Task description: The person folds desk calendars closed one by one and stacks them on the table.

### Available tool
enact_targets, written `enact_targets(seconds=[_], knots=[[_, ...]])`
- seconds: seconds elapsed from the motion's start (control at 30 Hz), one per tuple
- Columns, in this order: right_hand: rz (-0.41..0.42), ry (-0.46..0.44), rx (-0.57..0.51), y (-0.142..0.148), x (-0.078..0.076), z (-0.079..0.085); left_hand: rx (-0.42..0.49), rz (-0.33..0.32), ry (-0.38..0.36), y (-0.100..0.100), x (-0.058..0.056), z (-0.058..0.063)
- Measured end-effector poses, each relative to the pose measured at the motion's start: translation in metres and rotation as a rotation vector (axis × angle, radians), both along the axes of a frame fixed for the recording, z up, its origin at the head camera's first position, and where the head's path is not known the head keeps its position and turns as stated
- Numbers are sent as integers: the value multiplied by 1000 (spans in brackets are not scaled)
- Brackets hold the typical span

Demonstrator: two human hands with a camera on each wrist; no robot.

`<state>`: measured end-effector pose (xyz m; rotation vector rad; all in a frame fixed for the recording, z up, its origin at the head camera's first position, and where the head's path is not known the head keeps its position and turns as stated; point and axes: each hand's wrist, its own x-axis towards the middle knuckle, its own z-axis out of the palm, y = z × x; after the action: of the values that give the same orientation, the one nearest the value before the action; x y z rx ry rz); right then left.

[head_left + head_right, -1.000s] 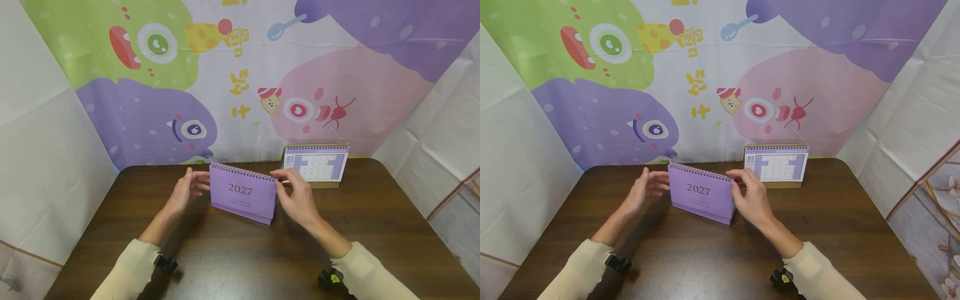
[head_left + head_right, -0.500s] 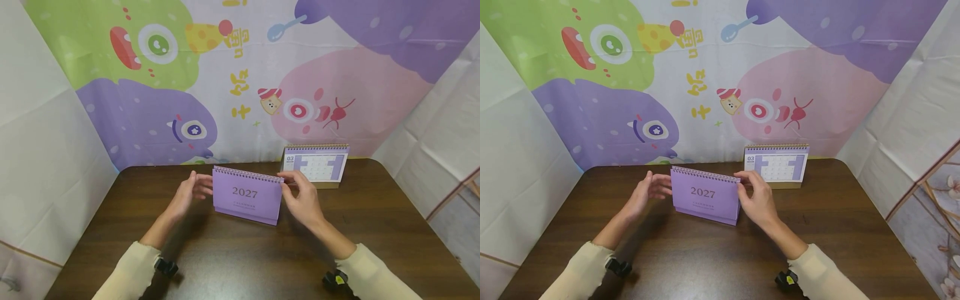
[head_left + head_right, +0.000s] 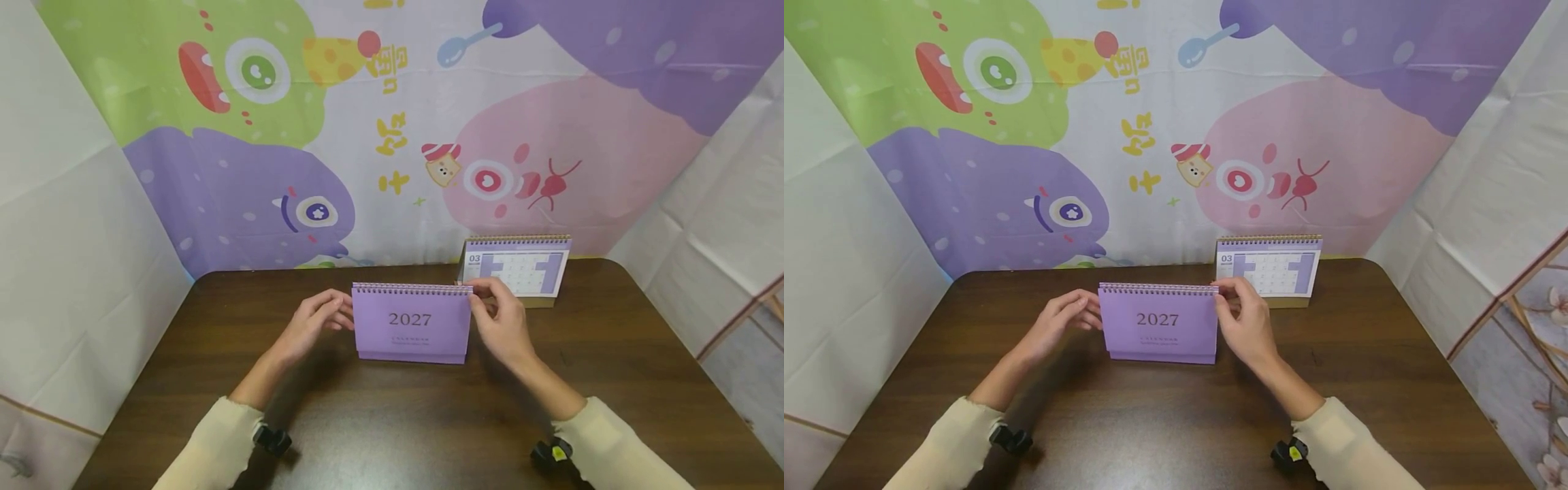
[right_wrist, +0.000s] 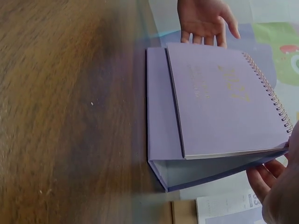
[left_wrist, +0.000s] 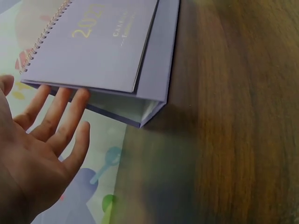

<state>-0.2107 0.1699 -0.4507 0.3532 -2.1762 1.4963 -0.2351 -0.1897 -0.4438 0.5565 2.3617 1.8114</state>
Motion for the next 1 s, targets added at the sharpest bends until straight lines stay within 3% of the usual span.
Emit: enact_targets(seconds=[0.33, 0.5, 0.67, 0.8, 1.0], knots=[[-21, -36, -13, 3, -2, -2, -4, -69, 77, -1, 3, -5], [-12, -35, -33, 5, -1, 1, 3, 5, 126, -1, 2, -5], [1, -33, -109, 12, -2, 4, 84, 103, 188, 0, 0, -3], [11, -25, -133, 14, -2, 4, 124, 114, 220, 1, -2, -3], [30, -42, -90, 11, 0, -4, 92, 107, 201, 7, 0, -8]])
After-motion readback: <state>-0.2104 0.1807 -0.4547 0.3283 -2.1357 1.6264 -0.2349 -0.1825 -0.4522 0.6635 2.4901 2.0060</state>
